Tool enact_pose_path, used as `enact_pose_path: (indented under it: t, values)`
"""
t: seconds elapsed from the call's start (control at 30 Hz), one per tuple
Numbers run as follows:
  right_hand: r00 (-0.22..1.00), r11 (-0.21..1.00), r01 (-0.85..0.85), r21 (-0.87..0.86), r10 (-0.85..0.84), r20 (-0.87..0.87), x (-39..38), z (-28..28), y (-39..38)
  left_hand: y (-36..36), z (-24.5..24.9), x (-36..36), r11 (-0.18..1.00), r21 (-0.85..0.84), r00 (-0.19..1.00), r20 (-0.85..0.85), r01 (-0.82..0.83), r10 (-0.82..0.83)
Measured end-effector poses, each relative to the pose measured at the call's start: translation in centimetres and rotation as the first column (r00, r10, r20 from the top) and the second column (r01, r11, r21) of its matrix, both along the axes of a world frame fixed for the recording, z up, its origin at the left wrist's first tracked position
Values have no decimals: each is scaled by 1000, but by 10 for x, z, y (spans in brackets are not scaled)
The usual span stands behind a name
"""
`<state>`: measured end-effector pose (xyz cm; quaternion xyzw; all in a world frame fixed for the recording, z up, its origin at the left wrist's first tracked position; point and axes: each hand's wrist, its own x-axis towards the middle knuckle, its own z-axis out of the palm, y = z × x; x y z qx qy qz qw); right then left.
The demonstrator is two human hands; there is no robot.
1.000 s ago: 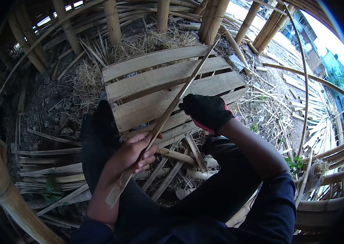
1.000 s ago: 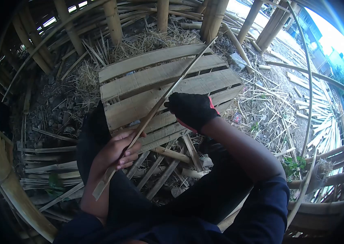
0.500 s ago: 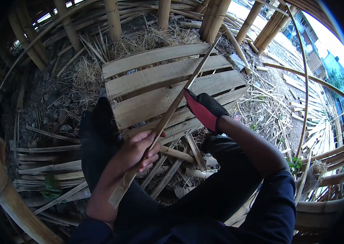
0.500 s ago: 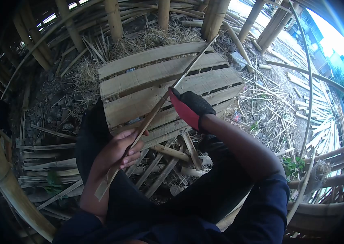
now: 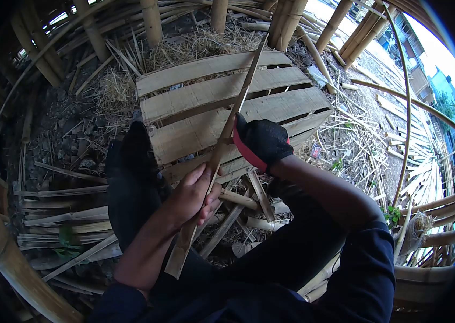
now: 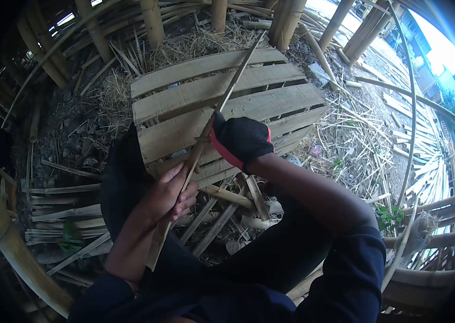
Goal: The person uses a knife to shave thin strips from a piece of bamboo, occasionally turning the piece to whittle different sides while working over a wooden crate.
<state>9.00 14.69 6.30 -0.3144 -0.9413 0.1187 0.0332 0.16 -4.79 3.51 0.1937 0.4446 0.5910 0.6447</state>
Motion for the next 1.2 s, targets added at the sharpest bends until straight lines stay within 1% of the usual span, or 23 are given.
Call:
enact_pose_path:
  t: [0.07,0.17,0.27,0.3,0.37,0.47,0.57,0.6,0.67,0.7,0.73,0.77,0.8,0.83,0.87,0.9,0.93,0.97,1.03,1.07,1.13,1.2]
  values:
    - [999,999,-20,46,21,-25,0,4,1,0,3,4,1000,-21,1000,-24,-14,13]
    - [996,993,89,80,-86,-41,-6,2,6,-1,2,5,999,5,999,39,-33,32]
    - [987,983,142,113,-132,-91,-9,-3,38,-3,6,13,999,-18,999,-36,27,-28]
    - [987,982,146,117,-136,-90,-10,-2,41,-2,8,12,1000,-16,1000,-22,20,-21]
    - [987,982,151,116,-142,-81,-11,-2,42,-2,9,12,1000,-20,1000,12,4,-4]
    - [992,991,127,31,-127,17,-1,15,21,-8,15,11,998,-21,996,-64,54,-55]
    - [990,988,136,76,-139,36,-3,20,19,-14,23,8,997,-20,997,26,72,-72]
    - [992,992,118,34,-120,43,-5,16,36,-13,21,9,998,-21,998,36,59,-58]
    - [989,985,143,92,-145,22,-9,8,42,-8,19,11,999,-17,998,49,35,-34]
    - [988,981,154,122,-156,10,-11,7,45,-9,21,11,999,-11,997,56,49,-48]
    - [988,970,155,188,-154,-20,-10,14,48,-11,25,11,998,-7,996,63,67,-67]
    - [983,957,181,229,-169,-71,-9,8,70,-13,29,12,996,-2,994,69,86,-86]
    - [968,934,249,256,-237,-76,-6,5,100,-17,32,14,991,3,990,49,130,-130]
    - [942,913,333,234,-314,-118,3,14,116,-21,35,19,985,11,985,30,172,-172]
    - [920,866,391,311,-371,-126,13,-4,158,-23,36,21,978,21,978,11,208,-208]
    - [912,835,409,369,-374,-165,27,-11,181,-23,35,20,973,32,974,13,227,-228]
    - [899,839,438,323,-419,-129,39,-9,188,-23,33,18,968,43,969,16,247,-248]
    - [882,865,464,189,-431,-192,48,-9,192,-22,31,16,962,54,963,20,266,-268]
    - [819,846,531,52,-496,-286,48,-15,199,-20,30,11,962,55,963,11,269,-270]
    - [835,853,517,73,-485,-259,50,-18,202,-18,29,10,961,53,962,8,272,-272]
    - [864,866,487,114,-458,-211,43,5,175,-15,26,10,969,71,971,-35,237,-235]
    - [923,925,379,5,-378,-73,35,30,126,-12,25,11,979,76,980,-65,191,-186]
